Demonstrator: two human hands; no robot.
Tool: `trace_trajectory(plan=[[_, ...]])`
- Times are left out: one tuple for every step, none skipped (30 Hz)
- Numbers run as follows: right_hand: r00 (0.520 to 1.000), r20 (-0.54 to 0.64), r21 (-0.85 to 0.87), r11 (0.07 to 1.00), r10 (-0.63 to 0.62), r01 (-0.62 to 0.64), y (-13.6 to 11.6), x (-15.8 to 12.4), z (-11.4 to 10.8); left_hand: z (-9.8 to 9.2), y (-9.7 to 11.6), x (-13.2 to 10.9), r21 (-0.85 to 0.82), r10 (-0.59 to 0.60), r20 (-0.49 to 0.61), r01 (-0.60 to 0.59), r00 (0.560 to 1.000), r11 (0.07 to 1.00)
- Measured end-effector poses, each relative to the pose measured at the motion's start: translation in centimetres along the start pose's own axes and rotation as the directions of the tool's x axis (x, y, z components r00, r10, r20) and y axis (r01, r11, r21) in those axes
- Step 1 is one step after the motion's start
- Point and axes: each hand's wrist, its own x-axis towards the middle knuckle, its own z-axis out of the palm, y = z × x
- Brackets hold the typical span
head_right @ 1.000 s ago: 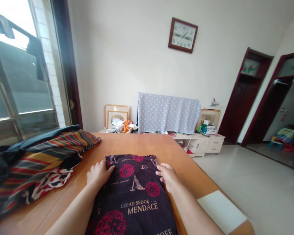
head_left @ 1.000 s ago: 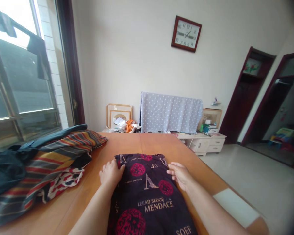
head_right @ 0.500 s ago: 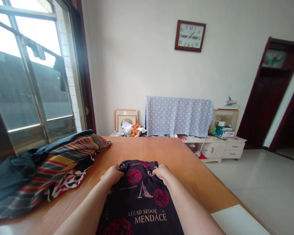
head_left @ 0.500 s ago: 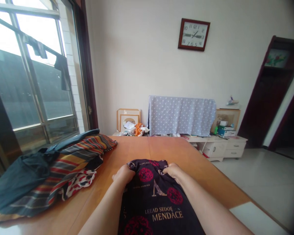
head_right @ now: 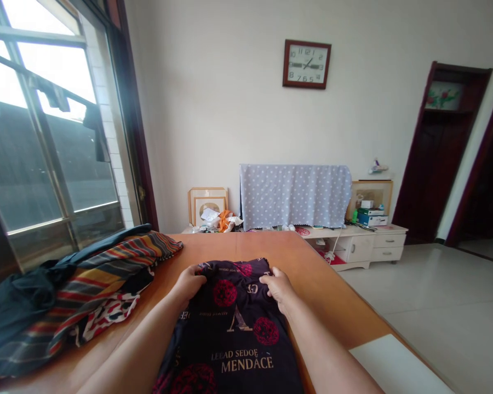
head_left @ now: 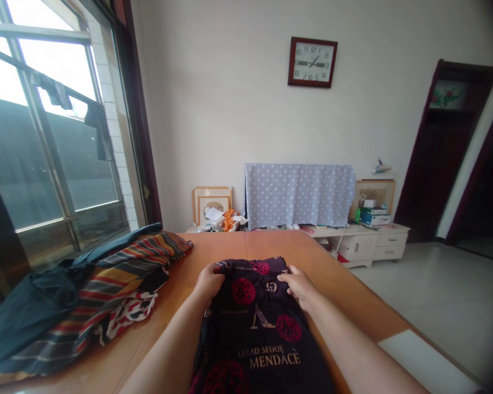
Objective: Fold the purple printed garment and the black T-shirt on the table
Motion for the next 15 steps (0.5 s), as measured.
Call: trace_trajectory(plan=[[0.999,-0.033,0.017,1.000,-0.014,0.015,-0.9,0.5,-0.2,0.0,1.2,0.4,-0.037,0.021,-0.012,-0.021,1.000,0.999],[0.997,-0.064,0.030,0.999,-0.036,0.038,-2.1,1.0,-0.4,0.0,2.5,0.9,-0.076,0.045,-0.027,-0.047,0.999,0.996],[0.993,-0.095,0.047,0.996,-0.065,0.070,-3.5,1.5,-0.6,-0.1,4.2,1.5,-0.116,0.075,-0.042,-0.080,0.996,0.990],[0.987,-0.130,0.064,0.992,-0.098,0.107,-5.2,2.0,-0.8,-0.2,6.0,2.1,-0.157,0.107,-0.060,-0.115,0.992,0.981],[0.973,-0.177,0.088,0.983,-0.145,0.162,-6.9,2.4,-1.2,-0.4,7.9,2.6,-0.197,0.143,-0.077,-0.156,0.987,0.968],[0.939,-0.253,0.142,0.951,-0.234,0.275,-8.6,2.7,-1.5,-0.7,9.8,3.0,-0.232,0.178,-0.098,-0.196,0.979,0.953],[0.905,-0.292,0.174,0.913,-0.310,0.369,-10.2,2.8,-1.9,-1.0,11.6,3.2,-0.283,0.223,-0.119,-0.249,0.967,0.926],[0.881,-0.312,0.193,0.884,-0.356,0.426,-11.5,2.6,-2.4,-1.4,13.1,3.3,-0.401,0.300,-0.155,-0.337,0.941,0.852],[0.864,-0.318,0.207,0.860,-0.391,0.466,-12.4,2.3,-2.8,-1.7,14.3,3.1,-0.501,0.366,-0.166,-0.398,0.916,0.769],[0.856,-0.309,0.214,0.847,-0.414,0.487,-12.8,1.8,-3.2,-2.1,14.9,2.7,-0.569,0.405,-0.155,-0.417,0.901,0.709],[0.854,-0.293,0.215,0.841,-0.429,0.496,-12.7,1.0,-3.6,-2.4,15.0,2.2,-0.611,0.435,-0.143,-0.425,0.889,0.667],[0.855,-0.272,0.210,0.840,-0.442,0.501,-12.1,0.2,-3.8,-2.6,14.4,1.5,-0.621,0.454,-0.130,-0.429,0.882,0.656],[0.858,-0.240,0.194,0.844,-0.454,0.501,-10.9,-0.8,-4.0,-2.8,13.2,0.7,-0.597,0.469,-0.121,-0.441,0.875,0.670],[0.860,-0.205,0.173,0.848,-0.467,0.501,-9.4,-1.9,-4.2,-2.9,11.5,-0.2,-0.557,0.476,-0.101,-0.446,0.873,0.701],[0.869,-0.155,0.153,0.858,-0.470,0.491,-7.6,-3.0,-4.2,-2.9,9.3,-1.2,-0.498,0.471,-0.059,-0.435,0.880,0.750]])
